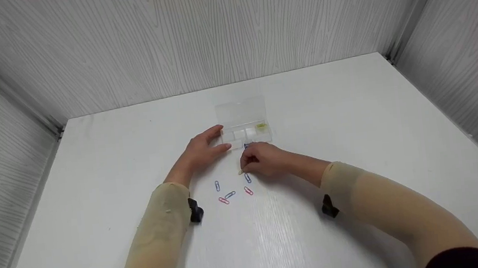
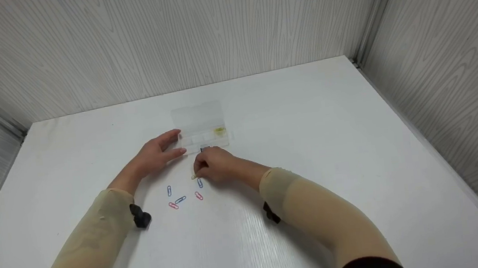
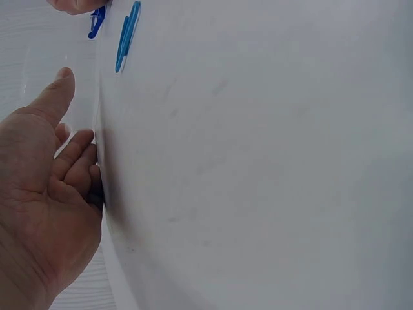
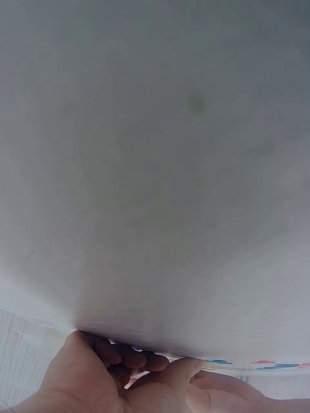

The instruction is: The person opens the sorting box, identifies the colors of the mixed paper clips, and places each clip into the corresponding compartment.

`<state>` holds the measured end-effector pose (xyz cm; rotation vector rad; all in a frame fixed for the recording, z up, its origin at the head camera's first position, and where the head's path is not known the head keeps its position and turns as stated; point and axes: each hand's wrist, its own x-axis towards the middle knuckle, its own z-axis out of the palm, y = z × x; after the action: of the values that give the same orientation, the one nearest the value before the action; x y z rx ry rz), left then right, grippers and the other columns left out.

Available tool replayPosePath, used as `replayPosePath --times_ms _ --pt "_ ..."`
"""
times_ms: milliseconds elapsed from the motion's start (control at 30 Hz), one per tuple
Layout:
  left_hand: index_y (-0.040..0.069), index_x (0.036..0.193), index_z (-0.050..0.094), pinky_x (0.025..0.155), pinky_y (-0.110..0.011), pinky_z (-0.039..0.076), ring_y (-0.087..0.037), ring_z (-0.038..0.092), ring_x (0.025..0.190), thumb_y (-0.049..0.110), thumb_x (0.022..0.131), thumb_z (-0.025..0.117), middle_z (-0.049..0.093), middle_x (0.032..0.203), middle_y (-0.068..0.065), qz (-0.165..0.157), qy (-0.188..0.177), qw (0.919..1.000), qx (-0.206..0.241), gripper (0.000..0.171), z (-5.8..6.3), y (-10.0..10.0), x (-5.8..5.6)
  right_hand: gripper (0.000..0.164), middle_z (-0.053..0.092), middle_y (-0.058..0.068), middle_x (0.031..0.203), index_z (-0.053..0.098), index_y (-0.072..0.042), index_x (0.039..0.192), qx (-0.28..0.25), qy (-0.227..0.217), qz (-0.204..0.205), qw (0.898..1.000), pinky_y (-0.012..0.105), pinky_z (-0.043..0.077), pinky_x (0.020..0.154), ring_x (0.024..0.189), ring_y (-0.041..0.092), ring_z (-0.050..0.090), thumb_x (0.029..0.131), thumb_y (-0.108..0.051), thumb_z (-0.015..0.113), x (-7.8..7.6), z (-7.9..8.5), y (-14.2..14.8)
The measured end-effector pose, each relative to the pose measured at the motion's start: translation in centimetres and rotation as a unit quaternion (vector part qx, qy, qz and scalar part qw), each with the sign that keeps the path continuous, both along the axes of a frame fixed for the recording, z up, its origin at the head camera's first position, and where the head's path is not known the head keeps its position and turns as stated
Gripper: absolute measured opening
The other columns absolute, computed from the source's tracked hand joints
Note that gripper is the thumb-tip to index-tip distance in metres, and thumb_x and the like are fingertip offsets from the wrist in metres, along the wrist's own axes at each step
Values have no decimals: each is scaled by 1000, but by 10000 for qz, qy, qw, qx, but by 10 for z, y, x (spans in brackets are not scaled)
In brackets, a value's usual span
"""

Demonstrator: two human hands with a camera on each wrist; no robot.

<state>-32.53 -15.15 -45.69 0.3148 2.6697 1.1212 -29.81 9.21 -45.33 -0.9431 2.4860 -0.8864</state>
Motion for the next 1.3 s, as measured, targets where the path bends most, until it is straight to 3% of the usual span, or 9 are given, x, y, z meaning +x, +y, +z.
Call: replayPosePath --times_ms 367,500,567,700,800,900,1000,1133,1300 --pt "25 166 39 129 -48 21 -25 29 159 47 102 70 46 165 -2 50 -29 10000 18 75 -1 0 2 8 66 -1 94 77 -11 95 -38 -25 22 10000 29 47 84 92 15 56 101 -14 73 -1 -2 2" --pt "26 166 40 128 -47 21 -25 30 158 47 101 70 46 165 -1 108 -52 9999 39 75 -3 0 2 5 65 -1 95 74 -12 97 -173 -217 -131 9995 29 48 85 92 15 57 101 -12 71 0 -3 2" --pt "26 166 40 128 -47 21 -25 30 158 48 101 71 46 165 0 137 -62 9999 49 75 -3 1 2 2 64 -1 95 73 -14 103 -210 -352 -283 9988 29 48 84 92 16 57 101 -13 72 0 -3 2" --pt "27 166 40 129 -48 20 -25 28 159 48 101 70 46 165 2 165 -103 9998 22 75 -2 2 3 24 63 0 95 71 -18 125 -112 -476 -543 9973 29 48 82 90 18 58 101 -17 74 2 -1 -2" --pt "29 166 40 129 -49 20 -24 28 159 49 100 70 46 165 3 178 -105 9998 1 75 -1 2 3 38 64 0 91 70 -20 140 4 -332 -467 9984 29 48 79 86 18 57 102 -17 72 3 2 -6" --pt "29 165 40 128 -48 22 -24 29 159 49 100 70 46 165 3 153 -63 9999 -13 74 -1 3 3 41 66 1 87 69 -18 144 162 -38 -199 9997 29 45 77 84 17 55 103 -16 69 4 4 -9" --pt "29 165 41 128 -48 23 -24 30 158 49 101 70 46 165 2 99 -8 9999 -23 74 -1 3 3 36 72 0 88 74 -18 139 222 98 -60 9997 28 44 77 84 16 53 103 -14 68 4 6 -11" --pt "29 165 41 128 -48 23 -24 31 158 49 100 70 47 164 2 82 10 10000 -4 74 -1 2 2 23 75 -5 96 83 -18 120 27 -101 -184 9998 26 47 78 89 13 56 100 -13 72 2 4 -9" --pt "25 166 40 128 -47 22 -24 30 158 46 101 71 47 164 0 27 59 10000 25 74 -1 0 1 6 68 -3 90 80 -14 102 -303 -316 -278 9987 26 48 77 87 14 58 97 -13 78 1 1 -7"
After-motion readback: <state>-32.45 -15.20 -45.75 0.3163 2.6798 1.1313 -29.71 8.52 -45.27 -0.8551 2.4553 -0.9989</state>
